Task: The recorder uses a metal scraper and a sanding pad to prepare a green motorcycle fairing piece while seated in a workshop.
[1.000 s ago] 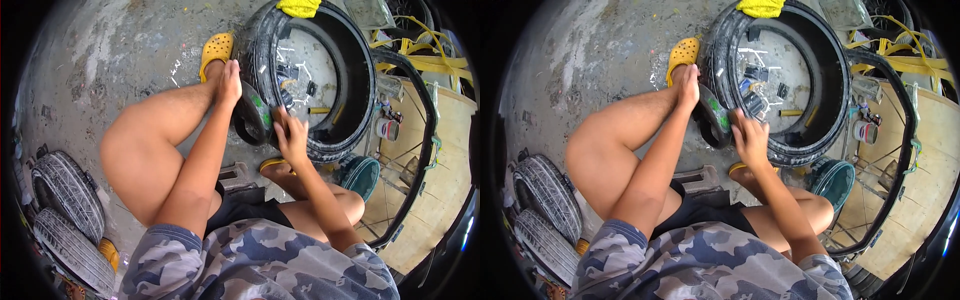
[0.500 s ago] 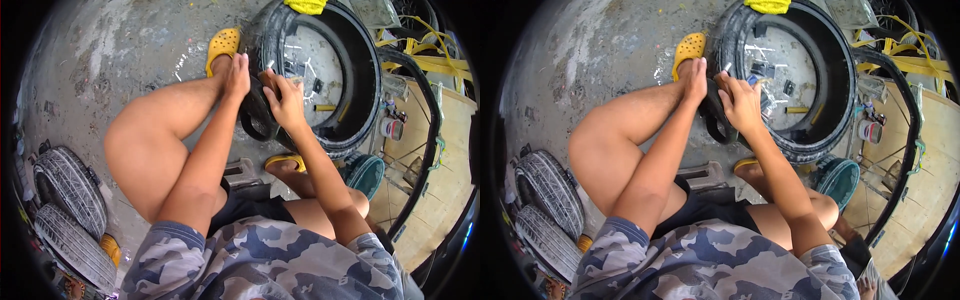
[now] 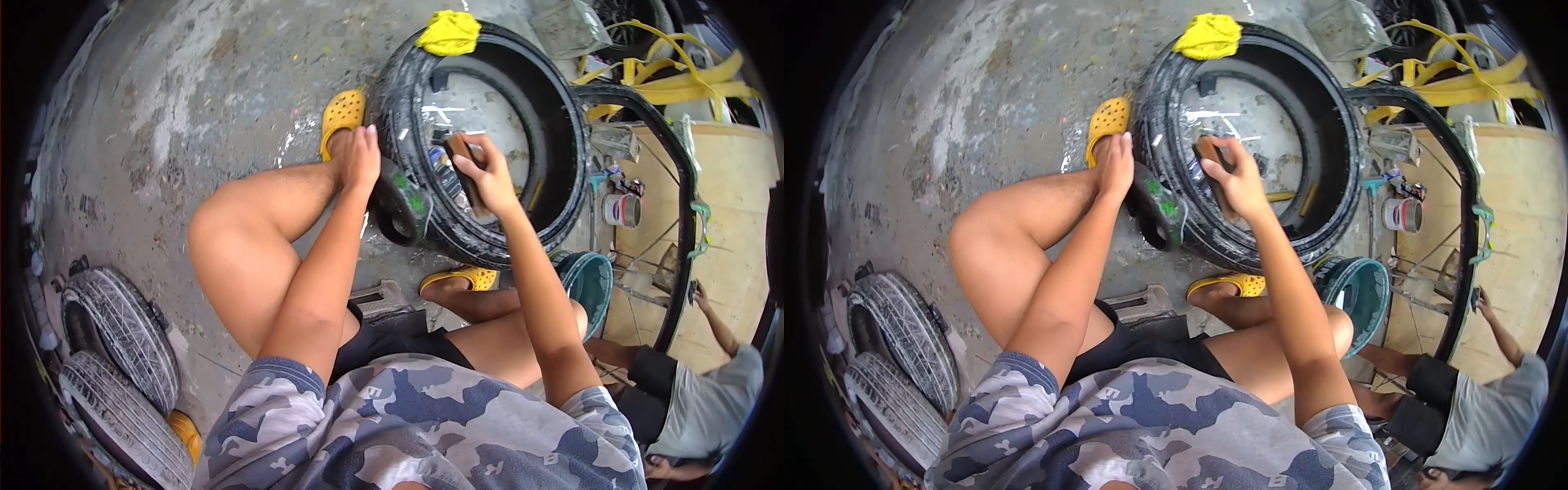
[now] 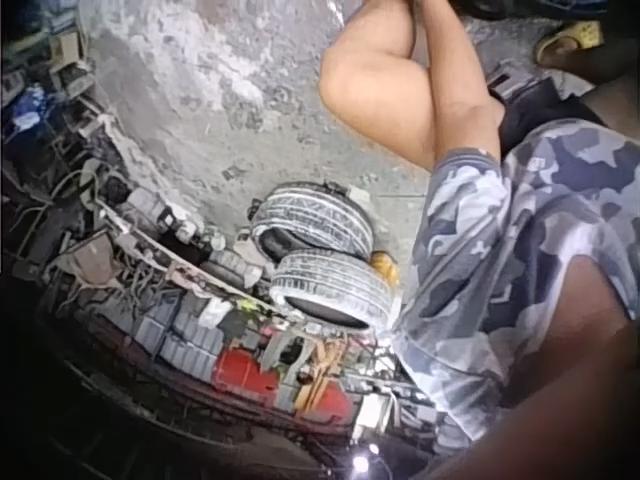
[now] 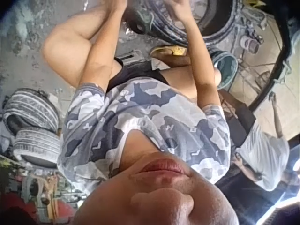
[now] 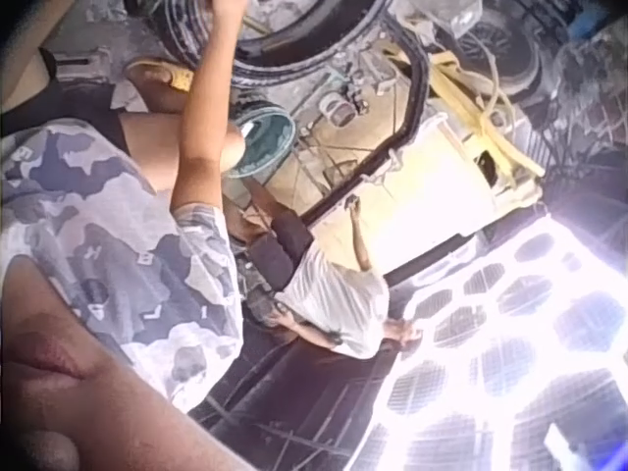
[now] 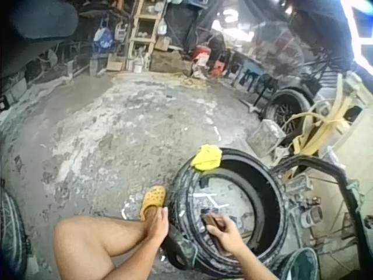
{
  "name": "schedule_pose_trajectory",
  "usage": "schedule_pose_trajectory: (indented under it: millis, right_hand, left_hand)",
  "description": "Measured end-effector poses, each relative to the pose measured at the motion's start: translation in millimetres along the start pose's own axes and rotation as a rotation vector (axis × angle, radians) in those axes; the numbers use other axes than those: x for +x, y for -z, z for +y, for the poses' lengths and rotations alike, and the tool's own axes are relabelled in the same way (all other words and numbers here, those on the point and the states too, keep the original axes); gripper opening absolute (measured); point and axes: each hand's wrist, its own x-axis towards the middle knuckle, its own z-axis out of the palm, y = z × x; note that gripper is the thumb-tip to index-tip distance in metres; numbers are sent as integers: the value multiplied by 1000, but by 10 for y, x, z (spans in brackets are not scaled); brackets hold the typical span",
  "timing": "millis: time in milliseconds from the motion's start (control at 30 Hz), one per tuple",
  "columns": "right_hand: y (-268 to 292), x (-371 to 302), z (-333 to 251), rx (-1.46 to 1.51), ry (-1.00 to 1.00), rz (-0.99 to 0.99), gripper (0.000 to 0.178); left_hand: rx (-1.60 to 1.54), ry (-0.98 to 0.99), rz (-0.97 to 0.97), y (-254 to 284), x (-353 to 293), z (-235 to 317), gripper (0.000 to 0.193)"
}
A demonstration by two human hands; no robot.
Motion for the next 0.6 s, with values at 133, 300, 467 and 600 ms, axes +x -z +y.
schedule_pose_trajectory:
  millis: [133,300,467,600]
  right_hand:
    - [768,-511,50,-9,-101,101,34]
    - [1316,-778,200,104,-165,195,34]
    - [1265,-923,7,353,-50,324,30]
    - [1235,-967,103,356,-61,301,32]
  left_hand:
    - [-131,48,-27,37,-105,90,45]
    - [4,6,-312,414,-764,648,123]
    - [101,-148,-264,260,-799,354,107]
    - [76,-100,-324,283,-760,304,100]
